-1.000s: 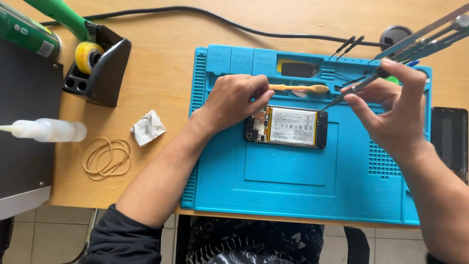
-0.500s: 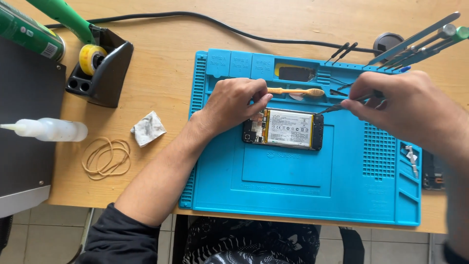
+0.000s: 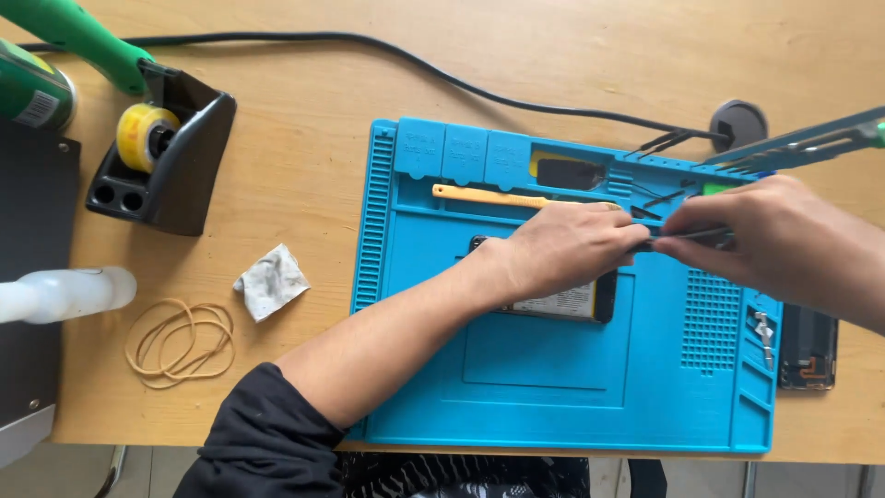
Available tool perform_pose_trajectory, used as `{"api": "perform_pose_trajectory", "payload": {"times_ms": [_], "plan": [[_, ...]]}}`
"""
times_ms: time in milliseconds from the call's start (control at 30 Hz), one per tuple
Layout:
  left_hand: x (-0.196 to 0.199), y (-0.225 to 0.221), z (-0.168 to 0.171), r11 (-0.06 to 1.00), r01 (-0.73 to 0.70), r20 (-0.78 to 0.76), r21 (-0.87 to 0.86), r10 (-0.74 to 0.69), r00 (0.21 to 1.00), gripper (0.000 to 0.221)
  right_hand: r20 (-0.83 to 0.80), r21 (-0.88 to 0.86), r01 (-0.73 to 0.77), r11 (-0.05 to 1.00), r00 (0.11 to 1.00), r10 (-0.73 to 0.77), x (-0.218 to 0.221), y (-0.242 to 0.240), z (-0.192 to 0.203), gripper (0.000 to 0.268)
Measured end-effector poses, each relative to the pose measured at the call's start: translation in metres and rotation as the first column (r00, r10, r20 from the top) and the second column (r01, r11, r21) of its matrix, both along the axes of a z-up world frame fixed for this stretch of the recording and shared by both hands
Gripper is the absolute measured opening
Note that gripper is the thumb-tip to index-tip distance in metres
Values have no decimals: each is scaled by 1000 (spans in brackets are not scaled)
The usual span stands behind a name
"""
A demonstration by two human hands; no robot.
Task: The person uses a screwdriver to remove screws from the internal frame of a disassembled smartphone placed on a blue work mat. They carefully unscrew fasteners around the battery area and place the removed screws into a compartment on the mat.
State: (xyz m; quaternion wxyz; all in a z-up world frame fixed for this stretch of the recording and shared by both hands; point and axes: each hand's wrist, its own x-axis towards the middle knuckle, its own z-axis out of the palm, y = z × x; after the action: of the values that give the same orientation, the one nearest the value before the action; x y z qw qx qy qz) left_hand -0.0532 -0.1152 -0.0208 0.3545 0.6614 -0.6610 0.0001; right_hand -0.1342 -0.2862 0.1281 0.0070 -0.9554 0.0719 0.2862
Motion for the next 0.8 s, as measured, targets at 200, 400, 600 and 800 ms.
{"api": "perform_pose_trajectory", "payload": {"times_ms": [200,400,600,800], "plan": [[7,-2,2,983,104,-88,152,-91,992,18,203,-10,-250,968,948,247,-22,-9,-27,24],[17,1,3,972,180,-126,152,-161,979,4,217,7,-240,971,948,233,-29,-17,-34,21],[17,-1,1,980,163,-118,117,-149,982,2,260,51,-244,968,940,224,-35,-15,-30,19],[18,-2,-13,990,127,-116,54,-120,986,18,156,93,-263,960,956,247,-13,1,-18,14]]}}
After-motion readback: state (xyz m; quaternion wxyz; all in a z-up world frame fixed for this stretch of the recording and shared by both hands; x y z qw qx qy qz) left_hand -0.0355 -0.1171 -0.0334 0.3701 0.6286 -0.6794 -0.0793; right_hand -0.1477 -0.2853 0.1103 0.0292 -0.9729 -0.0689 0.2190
